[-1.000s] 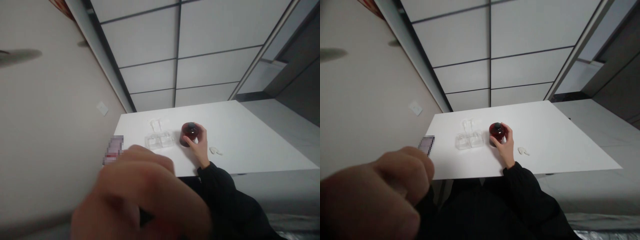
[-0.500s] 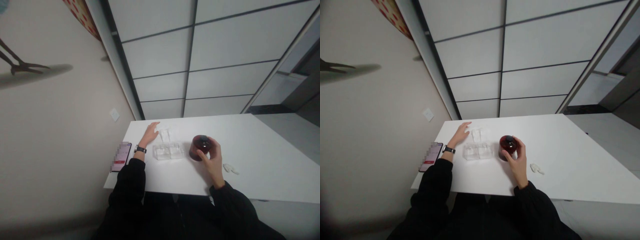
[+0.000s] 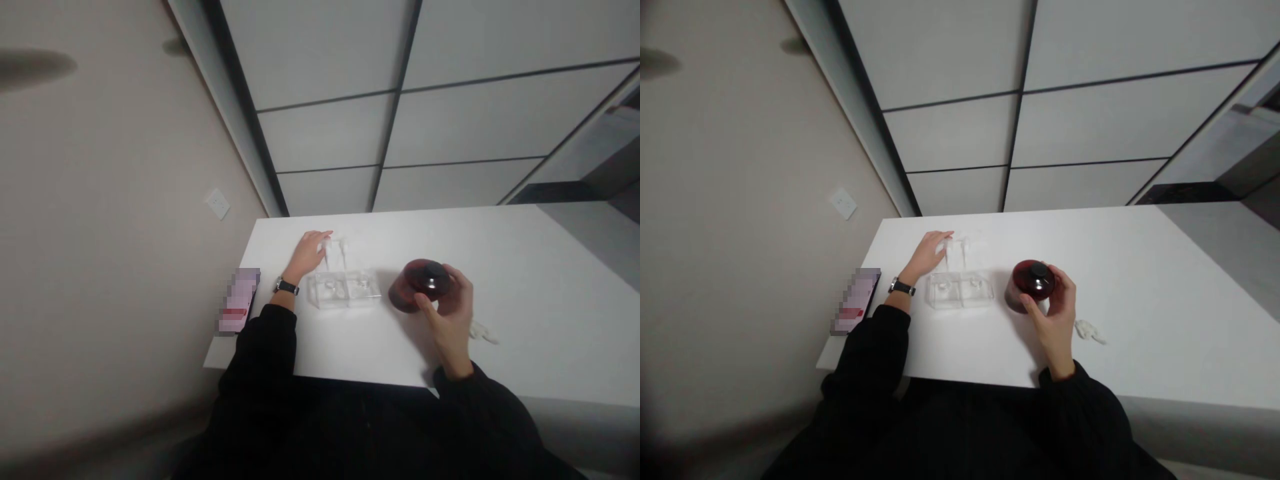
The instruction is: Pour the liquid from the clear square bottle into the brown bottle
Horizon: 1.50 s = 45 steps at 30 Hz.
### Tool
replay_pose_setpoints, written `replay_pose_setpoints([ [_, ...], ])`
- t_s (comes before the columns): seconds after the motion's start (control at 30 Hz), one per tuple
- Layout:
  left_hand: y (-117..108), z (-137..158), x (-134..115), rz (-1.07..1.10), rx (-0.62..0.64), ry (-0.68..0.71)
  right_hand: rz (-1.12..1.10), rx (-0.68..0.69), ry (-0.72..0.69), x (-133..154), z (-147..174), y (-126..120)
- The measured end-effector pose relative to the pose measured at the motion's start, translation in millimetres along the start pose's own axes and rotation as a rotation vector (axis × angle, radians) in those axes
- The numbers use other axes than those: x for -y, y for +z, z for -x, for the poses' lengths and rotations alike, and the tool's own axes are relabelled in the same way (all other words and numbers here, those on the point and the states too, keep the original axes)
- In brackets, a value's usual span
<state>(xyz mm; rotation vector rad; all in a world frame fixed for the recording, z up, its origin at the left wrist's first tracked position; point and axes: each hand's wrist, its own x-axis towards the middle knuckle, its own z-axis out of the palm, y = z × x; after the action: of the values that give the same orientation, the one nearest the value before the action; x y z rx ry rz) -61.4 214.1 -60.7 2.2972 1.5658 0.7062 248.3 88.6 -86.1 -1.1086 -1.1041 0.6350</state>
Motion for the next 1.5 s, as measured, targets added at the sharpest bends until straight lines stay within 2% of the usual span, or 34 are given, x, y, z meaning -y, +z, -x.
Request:
replay_pose_setpoints([
  [0.1,-6.2,0.5,-0.7,0.005,-0.043,-0.006,0.004,0.015,0.002,1.2,0.0,-0.8],
  [0.23,-28.7,9.5,-11.1,-0.007,-0.152,-0.016,0.009,0.024,-0.02,2.1,-0.3,-0.3],
  [0.33,-50.6,26.8,-32.0,0.006,-0.299,0.024,0.011,0.025,-0.024,1.7,-0.4,0.7],
  [0.43,-68.0,50.6,-61.1,-0.014,-0.473,0.13,0.007,0.042,-0.017,1.4,-0.6,0.9],
  [0.5,-74.2,65.1,-79.0,-0.084,-0.524,0.209,0.001,0.05,-0.022,1.8,-0.8,0.7],
  [0.57,-76.2,75.7,-91.6,-0.173,-0.519,0.271,-0.005,0.049,-0.026,2.6,-1.0,0.7],
  [0.8,-66.1,92.2,-101.3,-0.328,-0.37,0.303,-0.041,0.064,-0.008,4.9,-0.4,1.3],
  [0.93,-56.5,103.8,-101.0,-0.332,-0.319,0.323,-0.043,0.071,-0.002,5.9,-0.5,0.4],
  [1.1,-35.7,120.4,-94.4,-0.067,-0.28,0.279,-0.039,0.068,-0.01,5.2,-1.0,0.1],
  [1.27,-7.8,129.1,-84.5,0.348,-0.344,0.099,-0.023,0.104,-0.051,2.3,-0.8,-2.8],
  [1.33,1.3,130.0,-81.7,0.448,-0.324,0.034,-0.003,0.08,-0.123,4.5,0.1,-5.3],
  [1.37,4.8,130.2,-80.6,0.477,-0.304,0.009,0.019,0.025,-0.192,7.1,1.4,-6.4],
  [1.47,11.2,130.3,-78.5,0.508,-0.233,-0.036,0.142,-0.242,-0.52,21.4,12.8,-4.2],
  [1.5,12.1,130.2,-78.0,0.512,-0.216,-0.048,0.19,-0.275,-0.616,27.6,19.7,-0.3],
])
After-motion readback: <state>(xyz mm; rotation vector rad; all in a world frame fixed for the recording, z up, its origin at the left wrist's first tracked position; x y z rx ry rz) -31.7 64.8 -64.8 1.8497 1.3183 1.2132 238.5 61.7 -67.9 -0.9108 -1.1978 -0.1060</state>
